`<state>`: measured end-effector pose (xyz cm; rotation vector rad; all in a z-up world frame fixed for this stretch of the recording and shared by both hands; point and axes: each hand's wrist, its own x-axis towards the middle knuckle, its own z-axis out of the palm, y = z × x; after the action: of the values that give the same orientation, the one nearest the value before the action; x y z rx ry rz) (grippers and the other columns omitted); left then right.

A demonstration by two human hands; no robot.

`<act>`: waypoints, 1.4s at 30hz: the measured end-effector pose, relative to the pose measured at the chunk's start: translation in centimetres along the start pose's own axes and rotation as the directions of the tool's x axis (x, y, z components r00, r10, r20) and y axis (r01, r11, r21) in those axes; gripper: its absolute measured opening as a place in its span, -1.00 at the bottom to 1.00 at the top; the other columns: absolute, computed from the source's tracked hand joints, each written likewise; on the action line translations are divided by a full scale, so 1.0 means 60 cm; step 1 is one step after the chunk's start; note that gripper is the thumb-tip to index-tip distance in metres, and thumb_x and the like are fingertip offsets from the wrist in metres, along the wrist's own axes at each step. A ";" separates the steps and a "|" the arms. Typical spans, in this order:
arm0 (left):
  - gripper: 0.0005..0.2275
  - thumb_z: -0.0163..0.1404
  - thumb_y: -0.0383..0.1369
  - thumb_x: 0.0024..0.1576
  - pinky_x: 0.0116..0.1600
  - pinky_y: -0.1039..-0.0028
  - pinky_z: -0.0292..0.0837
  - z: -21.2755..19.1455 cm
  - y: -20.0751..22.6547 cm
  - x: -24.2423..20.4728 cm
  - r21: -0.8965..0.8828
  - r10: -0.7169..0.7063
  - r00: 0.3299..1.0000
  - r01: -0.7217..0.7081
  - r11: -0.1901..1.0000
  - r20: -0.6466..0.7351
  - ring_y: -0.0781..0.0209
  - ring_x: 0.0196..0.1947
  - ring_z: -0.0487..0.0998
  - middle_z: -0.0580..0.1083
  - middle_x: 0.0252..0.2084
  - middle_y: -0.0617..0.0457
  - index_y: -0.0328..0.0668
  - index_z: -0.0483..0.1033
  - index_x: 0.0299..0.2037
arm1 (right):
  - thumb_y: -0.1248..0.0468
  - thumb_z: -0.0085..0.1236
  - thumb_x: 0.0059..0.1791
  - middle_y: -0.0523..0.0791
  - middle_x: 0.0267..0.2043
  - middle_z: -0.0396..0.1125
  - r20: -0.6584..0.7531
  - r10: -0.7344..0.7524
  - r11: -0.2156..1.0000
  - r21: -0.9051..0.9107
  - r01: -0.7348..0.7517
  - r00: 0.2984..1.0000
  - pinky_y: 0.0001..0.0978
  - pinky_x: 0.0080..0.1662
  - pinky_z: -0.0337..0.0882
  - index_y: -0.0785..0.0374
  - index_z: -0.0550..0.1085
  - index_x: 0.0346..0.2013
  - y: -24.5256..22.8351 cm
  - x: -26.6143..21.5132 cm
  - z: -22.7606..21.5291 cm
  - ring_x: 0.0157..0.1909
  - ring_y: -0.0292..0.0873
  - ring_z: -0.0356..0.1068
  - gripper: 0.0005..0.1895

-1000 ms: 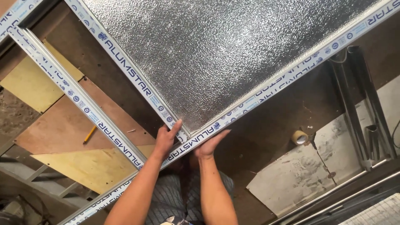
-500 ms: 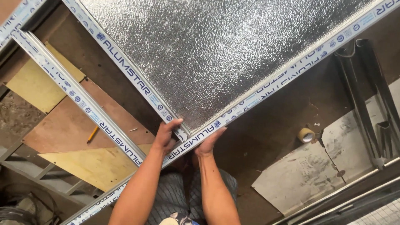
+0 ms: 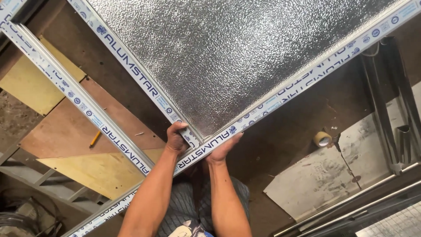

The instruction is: Securing a reflective sheet into an aluminum frame by tucking the edges with a screwdriver.

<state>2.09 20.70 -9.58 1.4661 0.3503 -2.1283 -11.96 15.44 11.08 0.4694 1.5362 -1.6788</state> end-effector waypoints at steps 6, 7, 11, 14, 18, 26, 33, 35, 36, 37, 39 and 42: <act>-0.85 0.08 -0.34 -0.24 -0.03 0.28 0.59 0.061 0.013 -0.048 -0.031 -0.008 1.000 0.007 0.999 -0.016 0.03 -0.43 0.64 0.57 -0.51 -0.04 -0.05 0.59 -0.45 | -0.40 -0.61 0.08 -0.12 0.39 0.17 0.063 0.014 0.997 -0.080 -0.009 0.998 -0.18 0.49 0.09 -0.04 0.11 0.45 0.013 0.023 -0.049 0.45 -0.17 0.16 -0.18; -0.88 0.08 -0.36 -0.22 -0.06 0.30 0.59 0.066 0.015 -0.050 -0.020 0.004 1.000 -0.005 1.000 -0.013 0.06 -0.44 0.63 0.57 -0.52 -0.04 -0.06 0.58 -0.47 | -0.39 -0.55 0.08 -0.12 0.34 0.23 0.109 0.048 0.994 -0.105 -0.037 0.993 -0.15 0.46 0.14 -0.02 0.16 0.42 0.028 0.042 -0.082 0.42 -0.18 0.20 -0.20; -0.78 0.11 -0.38 -0.17 -0.03 0.32 0.57 0.075 0.013 -0.056 -0.005 0.054 0.998 -0.054 0.999 0.011 0.12 -0.40 0.61 0.58 -0.46 -0.01 -0.09 0.59 -0.29 | -0.41 -0.26 0.00 -0.06 0.06 0.42 0.302 0.133 0.982 -0.168 -0.085 0.944 -0.19 0.29 0.40 0.08 0.30 0.26 0.051 0.109 -0.181 0.16 -0.21 0.41 -0.21; -0.73 0.10 -0.40 -0.18 -0.03 0.27 0.58 0.025 -0.009 -0.023 0.011 0.103 0.994 -0.103 0.995 0.026 0.07 -0.42 0.62 0.59 -0.42 -0.05 -0.11 0.58 -0.22 | -0.27 -0.02 -0.10 -0.05 -0.02 0.49 0.404 0.240 0.969 -0.161 -0.189 0.883 -0.10 0.21 0.47 0.11 0.36 0.20 0.051 0.121 -0.194 0.05 -0.12 0.48 -0.26; -0.69 0.10 -0.39 -0.18 -0.02 0.25 0.58 -0.025 -0.017 0.021 0.036 0.113 0.993 -0.115 0.993 0.038 0.06 -0.42 0.61 0.60 -0.41 -0.06 -0.11 0.58 -0.18 | -0.15 0.13 -0.25 -0.01 -0.09 0.50 0.483 0.292 0.956 -0.115 -0.271 0.826 0.03 0.17 0.51 0.19 0.38 0.16 0.169 0.203 -0.340 -0.05 -0.02 0.53 -0.22; -0.62 0.08 -0.41 -0.21 -0.07 0.20 0.58 -0.025 -0.021 0.016 -0.031 0.085 0.996 -0.084 0.996 0.022 -0.01 -0.45 0.61 0.57 -0.46 -0.09 -0.18 0.57 -0.11 | -0.05 0.08 -0.32 -0.03 -0.11 0.50 0.392 0.285 0.946 0.032 -0.323 0.874 0.03 0.17 0.50 0.13 0.43 0.14 0.090 0.142 -0.217 -0.08 0.02 0.52 -0.25; -0.61 0.08 -0.39 -0.22 -0.04 0.23 0.58 -0.052 -0.024 0.045 -0.076 0.066 0.998 -0.065 0.995 0.019 0.03 -0.44 0.61 0.56 -0.47 -0.05 -0.14 0.59 -0.11 | -0.10 0.08 -0.20 -0.05 -0.06 0.51 0.347 0.277 0.954 0.010 -0.299 0.896 -0.08 0.20 0.48 0.07 0.43 0.11 0.079 0.124 -0.202 -0.02 -0.08 0.51 -0.37; -0.60 0.08 -0.36 -0.24 -0.01 0.22 0.56 -0.054 -0.018 0.040 0.007 0.067 0.997 -0.067 0.998 0.023 0.00 -0.42 0.61 0.58 -0.43 -0.07 -0.15 0.58 -0.13 | -0.05 0.05 -0.24 -0.04 -0.09 0.51 0.413 0.337 0.932 -0.019 -0.362 0.846 -0.01 0.17 0.50 0.06 0.44 0.15 0.100 0.148 -0.247 -0.07 -0.04 0.52 -0.32; -0.60 0.08 -0.36 -0.24 -0.01 0.22 0.56 -0.050 -0.017 0.036 0.008 0.068 0.997 -0.068 0.998 0.021 0.00 -0.42 0.61 0.58 -0.43 -0.07 -0.15 0.58 -0.13 | -0.05 0.05 -0.24 -0.04 -0.09 0.51 0.413 0.339 0.931 -0.017 -0.364 0.845 -0.01 0.17 0.50 0.06 0.44 0.15 0.136 0.164 -0.282 -0.07 -0.04 0.52 -0.32; -0.60 0.09 -0.36 -0.24 0.01 0.21 0.56 -0.047 -0.020 0.032 0.019 0.063 0.998 -0.063 0.998 0.032 0.00 -0.41 0.61 0.59 -0.41 -0.08 -0.14 0.57 -0.12 | 0.01 0.05 -0.27 -0.03 -0.10 0.51 0.424 0.384 0.912 -0.038 -0.408 0.820 0.00 0.16 0.51 0.07 0.44 0.16 0.171 0.180 -0.320 -0.09 -0.03 0.52 -0.31; -0.60 0.10 -0.35 -0.23 0.03 0.20 0.56 -0.049 -0.025 0.034 0.025 0.061 0.997 -0.062 0.998 0.043 0.00 -0.40 0.61 0.60 -0.40 -0.08 -0.13 0.55 -0.12 | 0.07 0.05 -0.30 -0.03 -0.11 0.51 0.436 0.431 0.890 -0.063 -0.451 0.790 0.02 0.14 0.51 0.07 0.44 0.16 0.166 0.177 -0.312 -0.11 -0.01 0.52 -0.30; -0.63 0.08 -0.36 -0.23 0.02 0.21 0.56 -0.056 -0.018 0.052 -0.009 0.065 0.997 -0.065 0.998 0.044 0.01 -0.39 0.61 0.58 -0.42 -0.08 -0.15 0.57 -0.14 | 0.10 0.11 -0.27 -0.04 -0.15 0.54 0.470 0.393 0.904 -0.039 -0.426 0.790 -0.02 0.12 0.53 0.05 0.49 0.05 0.098 0.142 -0.218 -0.10 -0.04 0.54 -0.43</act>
<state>3.27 22.36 -13.82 1.4053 0.2900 -2.1016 -15.85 25.63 -1.53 0.3637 0.9392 -1.3718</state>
